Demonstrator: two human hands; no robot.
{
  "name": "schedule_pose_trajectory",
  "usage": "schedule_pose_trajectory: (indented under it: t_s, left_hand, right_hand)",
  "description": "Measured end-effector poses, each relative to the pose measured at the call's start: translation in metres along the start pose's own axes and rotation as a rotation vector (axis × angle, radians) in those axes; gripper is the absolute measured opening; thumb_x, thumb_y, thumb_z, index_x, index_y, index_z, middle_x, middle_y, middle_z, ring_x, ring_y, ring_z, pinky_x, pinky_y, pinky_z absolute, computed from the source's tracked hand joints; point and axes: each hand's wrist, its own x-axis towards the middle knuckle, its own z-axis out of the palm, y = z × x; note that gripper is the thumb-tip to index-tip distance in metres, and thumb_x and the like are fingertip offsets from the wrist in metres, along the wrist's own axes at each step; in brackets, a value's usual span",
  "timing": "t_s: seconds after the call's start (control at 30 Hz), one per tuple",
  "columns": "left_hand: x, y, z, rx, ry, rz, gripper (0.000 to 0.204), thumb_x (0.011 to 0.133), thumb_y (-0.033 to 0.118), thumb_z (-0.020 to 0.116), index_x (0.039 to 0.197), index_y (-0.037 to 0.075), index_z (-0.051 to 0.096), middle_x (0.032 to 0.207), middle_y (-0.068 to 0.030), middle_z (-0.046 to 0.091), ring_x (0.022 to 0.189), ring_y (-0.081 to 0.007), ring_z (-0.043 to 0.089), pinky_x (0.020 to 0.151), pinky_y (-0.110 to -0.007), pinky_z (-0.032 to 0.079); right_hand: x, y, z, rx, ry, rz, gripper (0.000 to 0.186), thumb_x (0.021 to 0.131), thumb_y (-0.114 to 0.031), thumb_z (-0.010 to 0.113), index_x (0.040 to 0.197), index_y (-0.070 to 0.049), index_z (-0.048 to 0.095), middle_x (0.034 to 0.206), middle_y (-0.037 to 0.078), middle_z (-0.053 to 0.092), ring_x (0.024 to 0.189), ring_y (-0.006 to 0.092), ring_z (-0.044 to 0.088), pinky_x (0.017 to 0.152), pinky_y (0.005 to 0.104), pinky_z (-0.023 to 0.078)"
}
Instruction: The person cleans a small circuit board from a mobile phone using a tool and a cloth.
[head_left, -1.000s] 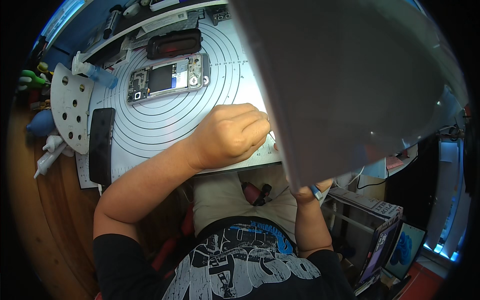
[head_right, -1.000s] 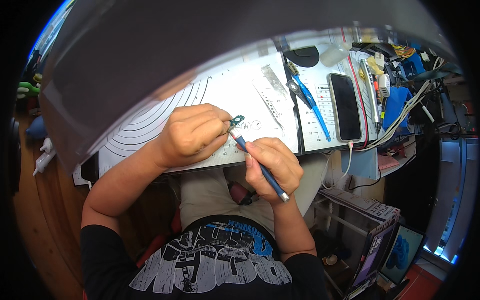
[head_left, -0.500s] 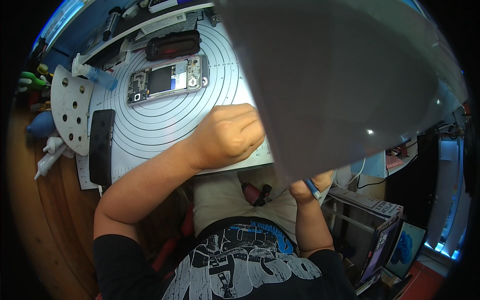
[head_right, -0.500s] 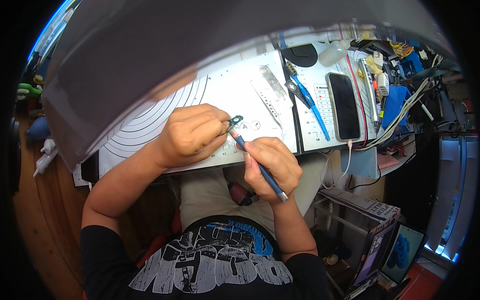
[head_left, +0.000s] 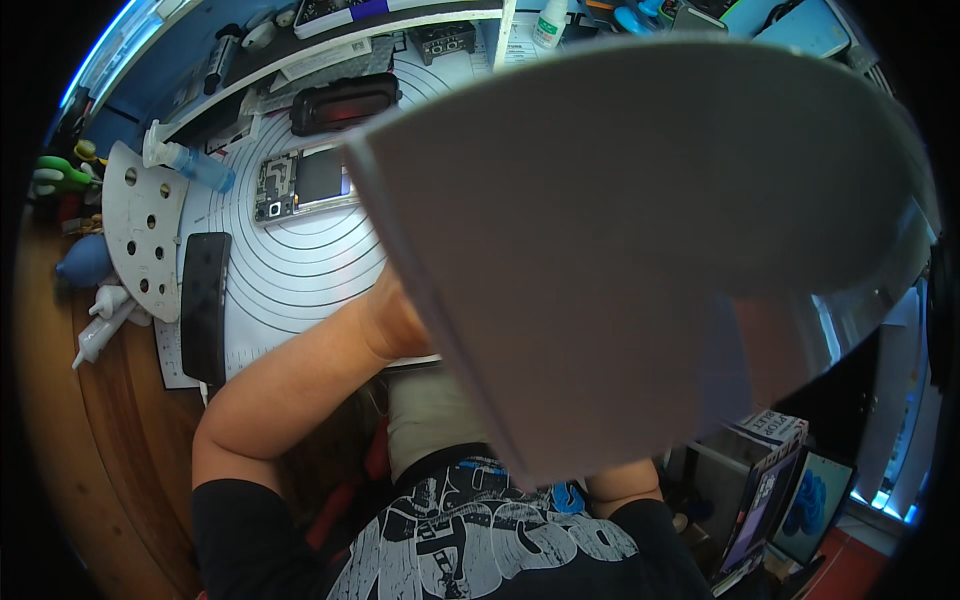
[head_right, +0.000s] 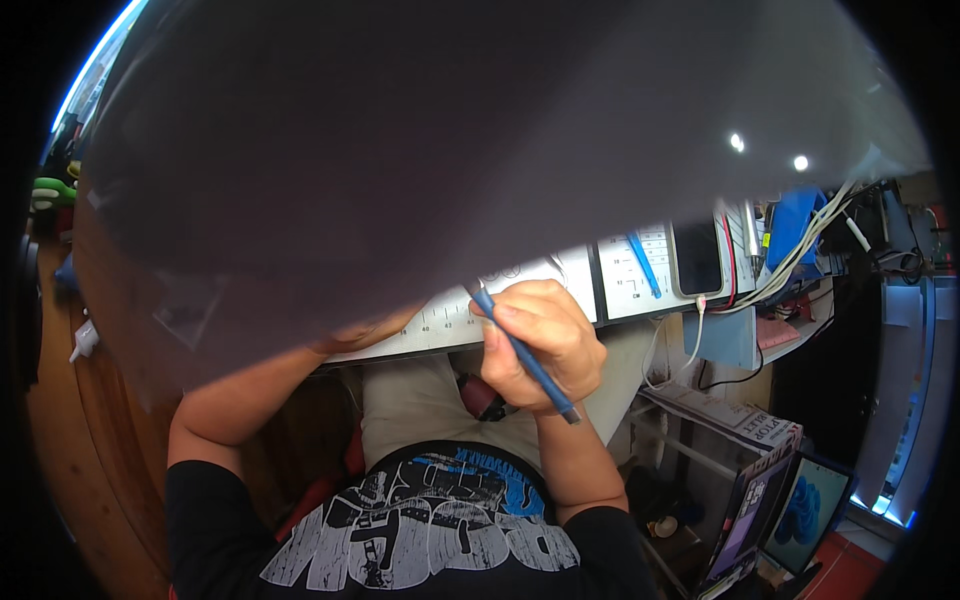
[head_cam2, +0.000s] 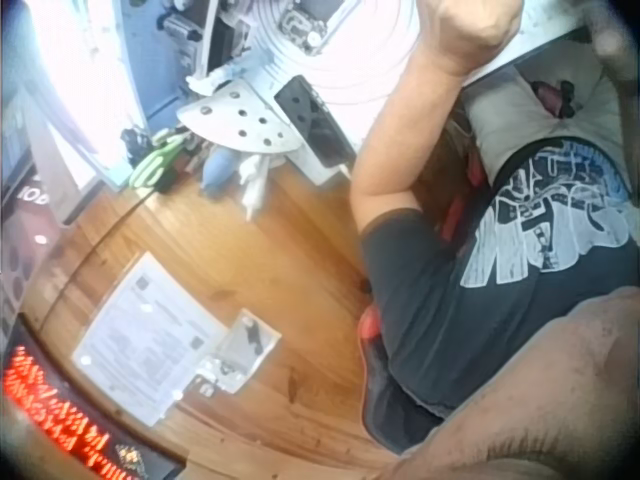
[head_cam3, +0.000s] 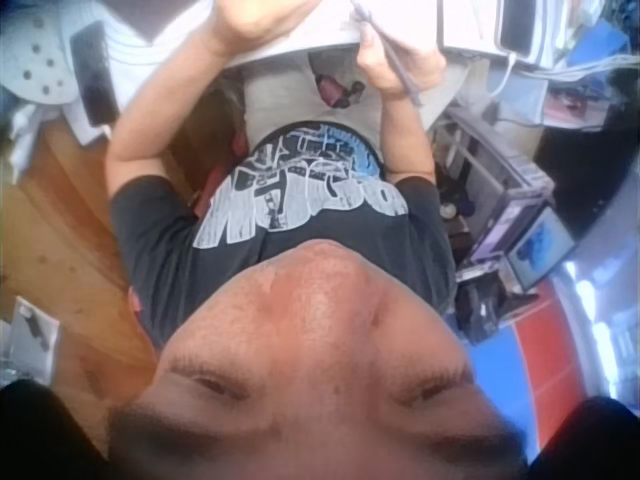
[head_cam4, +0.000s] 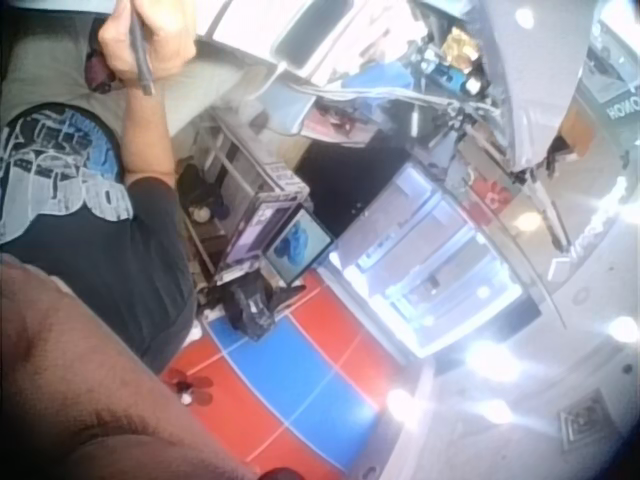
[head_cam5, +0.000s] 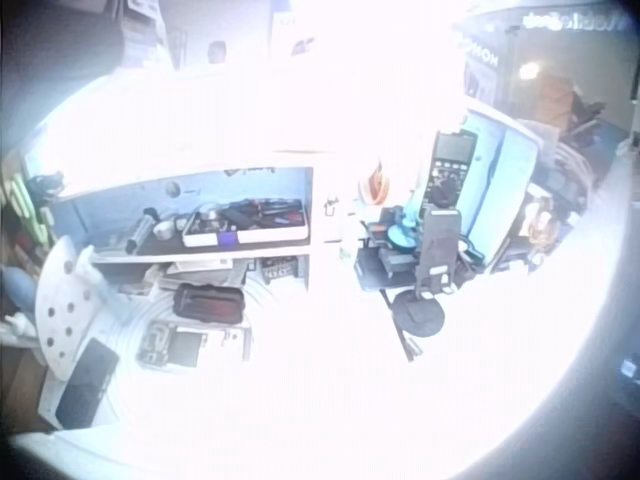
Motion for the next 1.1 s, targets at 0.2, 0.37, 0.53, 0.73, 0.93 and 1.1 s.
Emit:
schedule_pose_trajectory:
  t_s: [0.2,0.37,0.53,0.73,0.93,1.1]
  left_hand:
    - [0.003,0.003,0.002,0.007,-0.01,-0.02,0.023,0.081,0.01,0.077,0.102,0.004,0.074,0.106,-0.0107,0.071,0.096,-0.0313,0.07,0.084,-0.046,0.057]
    - [0.002,0.003,0.002,0.011,-0.014,-0.033,0.022,0.081,0.009,0.078,0.102,0.004,0.074,0.103,-0.0096,0.072,0.092,-0.0294,0.07,0.081,-0.043,0.057]
    - [0.003,0.003,0.003,0.003,-0.033,-0.05,0.022,0.08,0.008,0.08,0.101,0.004,0.075,0.101,-0.0086,0.073,0.089,-0.0274,0.071,0.077,-0.041,0.057]
    - [0.001,0.003,0.004,-0.01,-0.062,-0.089,0.022,0.08,0.007,0.082,0.101,0.004,0.076,0.097,-0.0073,0.074,0.084,-0.0251,0.071,0.072,-0.038,0.056]
    - [0.002,0.001,0.003,-0.019,-0.09,-0.147,0.022,0.08,0.006,0.083,0.1,0.004,0.076,0.094,-0.006,0.075,0.08,-0.0228,0.072,0.068,-0.035,0.056]
    - [0.01,0.0,0.002,-0.009,0.022,-0.035,0.021,0.079,0.004,0.083,0.099,0.005,0.077,0.092,-0.0048,0.075,0.076,-0.0209,0.071,0.065,-0.033,0.056]
  right_hand:
    - [-0.02,0.011,-0.004,-0.188,0.055,-0.054,0.019,0.077,-0.008,0.08,0.089,-0.004,0.067,0.083,0.011,0.076,0.073,0.0229,0.074,0.068,0.0326,0.06]
    - [-0.01,0.001,0.002,-0.159,0.048,-0.044,0.017,0.076,-0.009,0.082,0.085,-0.005,0.067,0.084,0.011,0.076,0.074,0.0232,0.075,0.069,0.0328,0.06]
    - [-0.012,0.004,0.006,-0.229,0.026,-0.019,0.018,0.073,-0.005,0.082,0.088,-0.005,0.071,0.084,0.01,0.076,0.074,0.0239,0.075,0.071,0.0334,0.06]
    - [-0.013,0.009,0.012,-0.019,0.194,-0.073,0.022,0.073,0.004,0.079,0.092,-0.001,0.071,0.08,0.012,0.074,0.072,0.0254,0.072,0.068,0.0338,0.058]
    - [-0.002,0.013,0.008,-0.101,0.015,-0.122,0.028,0.071,0.009,0.077,0.097,0.002,0.07,0.079,0.013,0.072,0.071,0.0277,0.07,0.065,0.0348,0.057]
    - [0.01,0.003,0.013,-0.009,0.035,-0.147,0.031,0.07,0.013,0.075,0.098,0.003,0.069,0.081,0.015,0.072,0.07,0.0288,0.07,0.064,0.0355,0.058]
